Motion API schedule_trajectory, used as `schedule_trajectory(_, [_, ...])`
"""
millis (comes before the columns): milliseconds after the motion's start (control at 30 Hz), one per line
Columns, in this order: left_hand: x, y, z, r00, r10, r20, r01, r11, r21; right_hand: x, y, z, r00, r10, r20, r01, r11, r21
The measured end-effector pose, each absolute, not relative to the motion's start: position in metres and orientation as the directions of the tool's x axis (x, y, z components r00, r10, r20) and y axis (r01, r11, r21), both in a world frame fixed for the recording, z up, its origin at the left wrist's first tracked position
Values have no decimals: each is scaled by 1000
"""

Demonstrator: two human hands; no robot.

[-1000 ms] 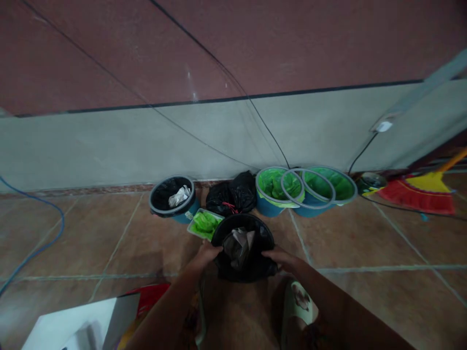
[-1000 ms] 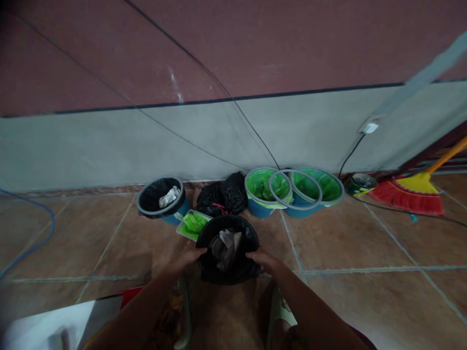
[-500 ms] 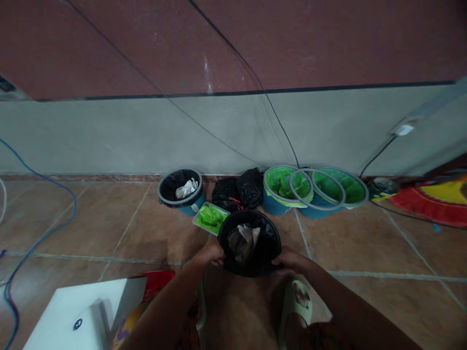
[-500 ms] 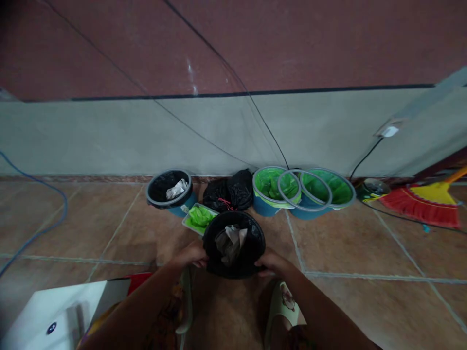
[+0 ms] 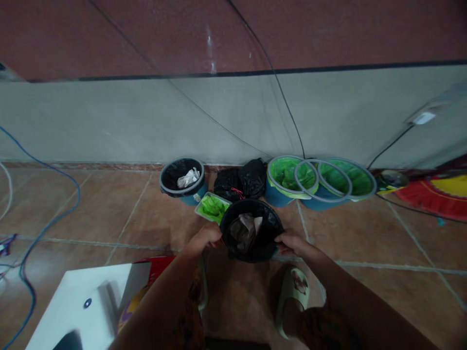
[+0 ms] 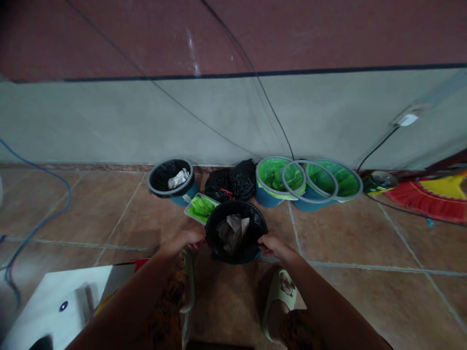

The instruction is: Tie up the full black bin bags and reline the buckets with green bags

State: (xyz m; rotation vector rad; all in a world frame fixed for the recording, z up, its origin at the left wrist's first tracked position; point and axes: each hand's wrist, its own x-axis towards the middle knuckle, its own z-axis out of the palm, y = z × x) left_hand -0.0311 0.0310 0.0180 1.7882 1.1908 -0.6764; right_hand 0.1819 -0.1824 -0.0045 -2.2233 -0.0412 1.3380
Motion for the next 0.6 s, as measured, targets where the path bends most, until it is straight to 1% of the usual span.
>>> schedule_trajectory(67, [-36, 32, 12, 362, 437, -823, 930, -109, 351, 186, -185, -6, 501, 279, -819, -241, -864, -442])
schedule_trajectory(167, [-45, 26, -2, 322, 366, -873, 918, 103, 382, 189, -194, -12, 491, 263, -830, -170, -906, -388])
schedule_trajectory(233, [-48, 17, -14, 338, 283, -898, 875, 258, 411, 188, -200, -16, 471, 262, -842, -137, -921, -364])
schedule_trajectory(367, [-48, -5, -34, 431, 152, -890, 735, 513, 443, 182, -207, -18, 348, 277, -896, -211, -908, -363])
schedule_trajectory(467, [-48, -14, -40, 470, 178, -865, 653, 589, 476, 177, -208, -18, 284, 262, -923, -268, -902, -338])
schedule_trajectory(600, [-51, -20, -39, 439, 263, -859, 653, 564, 506, 171, -210, -19, 231, 263, -937, -347, -877, -332])
